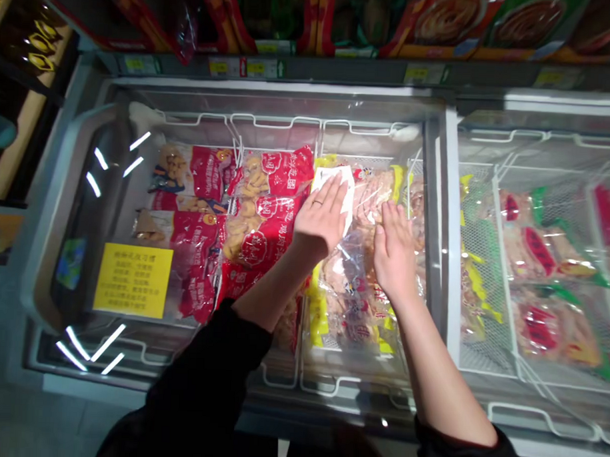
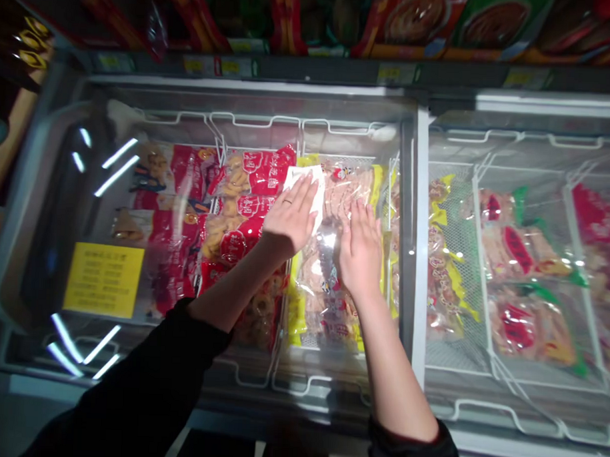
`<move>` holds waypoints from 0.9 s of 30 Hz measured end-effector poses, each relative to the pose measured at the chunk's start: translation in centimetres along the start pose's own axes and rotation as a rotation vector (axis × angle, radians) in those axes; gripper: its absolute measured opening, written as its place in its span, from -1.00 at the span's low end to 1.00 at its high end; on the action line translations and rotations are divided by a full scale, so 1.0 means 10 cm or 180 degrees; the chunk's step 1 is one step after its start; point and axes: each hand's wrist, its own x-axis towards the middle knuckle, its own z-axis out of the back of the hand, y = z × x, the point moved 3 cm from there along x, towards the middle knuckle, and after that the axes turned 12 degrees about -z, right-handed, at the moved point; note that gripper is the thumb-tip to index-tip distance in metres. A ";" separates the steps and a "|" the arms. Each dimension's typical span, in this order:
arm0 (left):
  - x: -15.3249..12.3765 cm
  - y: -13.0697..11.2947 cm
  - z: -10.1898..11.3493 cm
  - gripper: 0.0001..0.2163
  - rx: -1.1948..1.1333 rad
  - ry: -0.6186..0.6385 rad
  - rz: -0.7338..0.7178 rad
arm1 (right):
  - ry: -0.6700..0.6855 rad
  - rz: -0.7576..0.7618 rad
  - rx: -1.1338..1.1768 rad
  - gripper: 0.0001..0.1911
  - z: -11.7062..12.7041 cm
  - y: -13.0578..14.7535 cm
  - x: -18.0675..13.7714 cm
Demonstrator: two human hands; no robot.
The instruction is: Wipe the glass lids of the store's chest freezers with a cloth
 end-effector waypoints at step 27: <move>-0.47 0.00 0.01 -0.44 -0.0070 -0.0109 -0.0158 | -0.0018 0.0228 -0.0620 -0.30 -0.29 0.50 -0.17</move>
